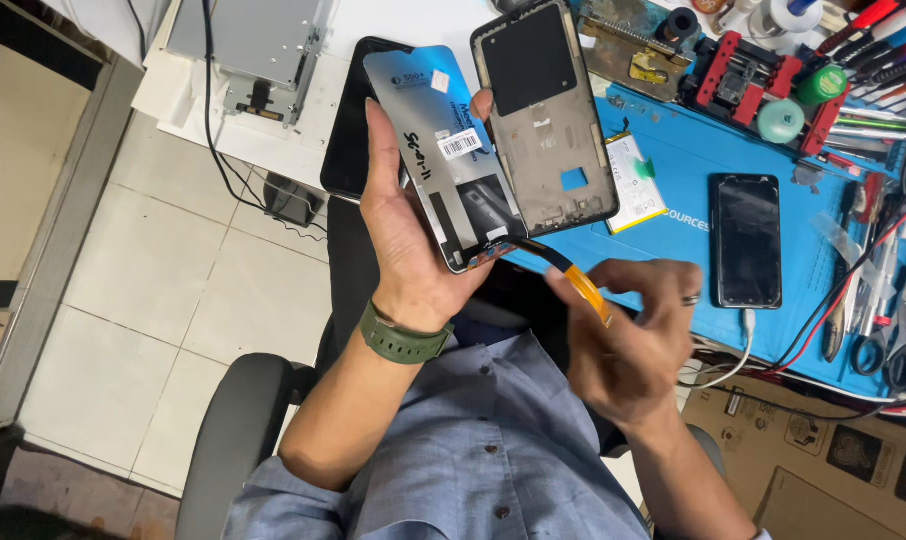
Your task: The person removes a smartphone from their shirt pocket, then separates the phone into its front display assembly and rear chassis. They hold both parts while using another smartphone to take a photo of the disassembled components.
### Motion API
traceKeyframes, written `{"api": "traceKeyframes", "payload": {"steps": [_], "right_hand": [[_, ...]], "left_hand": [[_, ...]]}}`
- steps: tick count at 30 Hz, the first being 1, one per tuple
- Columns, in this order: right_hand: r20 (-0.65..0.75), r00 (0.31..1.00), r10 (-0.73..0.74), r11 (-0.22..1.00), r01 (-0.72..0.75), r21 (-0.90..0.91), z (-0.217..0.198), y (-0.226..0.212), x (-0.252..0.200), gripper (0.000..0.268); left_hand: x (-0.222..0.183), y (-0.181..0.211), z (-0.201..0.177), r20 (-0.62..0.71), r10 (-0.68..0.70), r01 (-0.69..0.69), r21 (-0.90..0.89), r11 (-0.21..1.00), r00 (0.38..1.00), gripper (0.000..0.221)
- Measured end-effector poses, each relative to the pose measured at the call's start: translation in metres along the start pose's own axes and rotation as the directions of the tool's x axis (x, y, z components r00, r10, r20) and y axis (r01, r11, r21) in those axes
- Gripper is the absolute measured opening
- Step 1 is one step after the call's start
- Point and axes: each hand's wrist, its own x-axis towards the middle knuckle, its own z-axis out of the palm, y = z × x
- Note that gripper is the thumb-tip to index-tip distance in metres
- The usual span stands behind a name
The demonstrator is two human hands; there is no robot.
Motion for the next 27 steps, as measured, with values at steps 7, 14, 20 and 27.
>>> {"api": "traceKeyframes", "payload": {"steps": [7, 14, 20, 27], "right_hand": [[0.173, 0.983, -0.068, 0.996, 0.076, -0.039, -0.002, -0.002, 0.046, 0.038], [0.37, 0.915, -0.164, 0.984, 0.175, 0.002, -0.008, 0.014, 0.078, 0.061], [0.409, 0.886, -0.219, 0.972, 0.233, 0.016, -0.004, 0.018, 0.083, 0.07], [0.408, 0.898, -0.166, 0.983, 0.183, -0.002, -0.014, 0.018, 0.075, 0.069]], "left_hand": [[-0.01, -0.008, 0.004, -0.123, 0.092, -0.072, 0.157, 0.985, 0.988, 0.079], [-0.018, -0.017, 0.005, -0.052, 0.086, -0.063, 0.343, 0.937, 0.995, 0.084], [-0.025, -0.016, -0.017, 0.086, 0.045, -0.072, 0.348, 0.935, 0.995, 0.067], [-0.028, -0.013, -0.012, 0.076, 0.113, -0.136, 0.534, 0.834, 0.991, 0.065]]}}
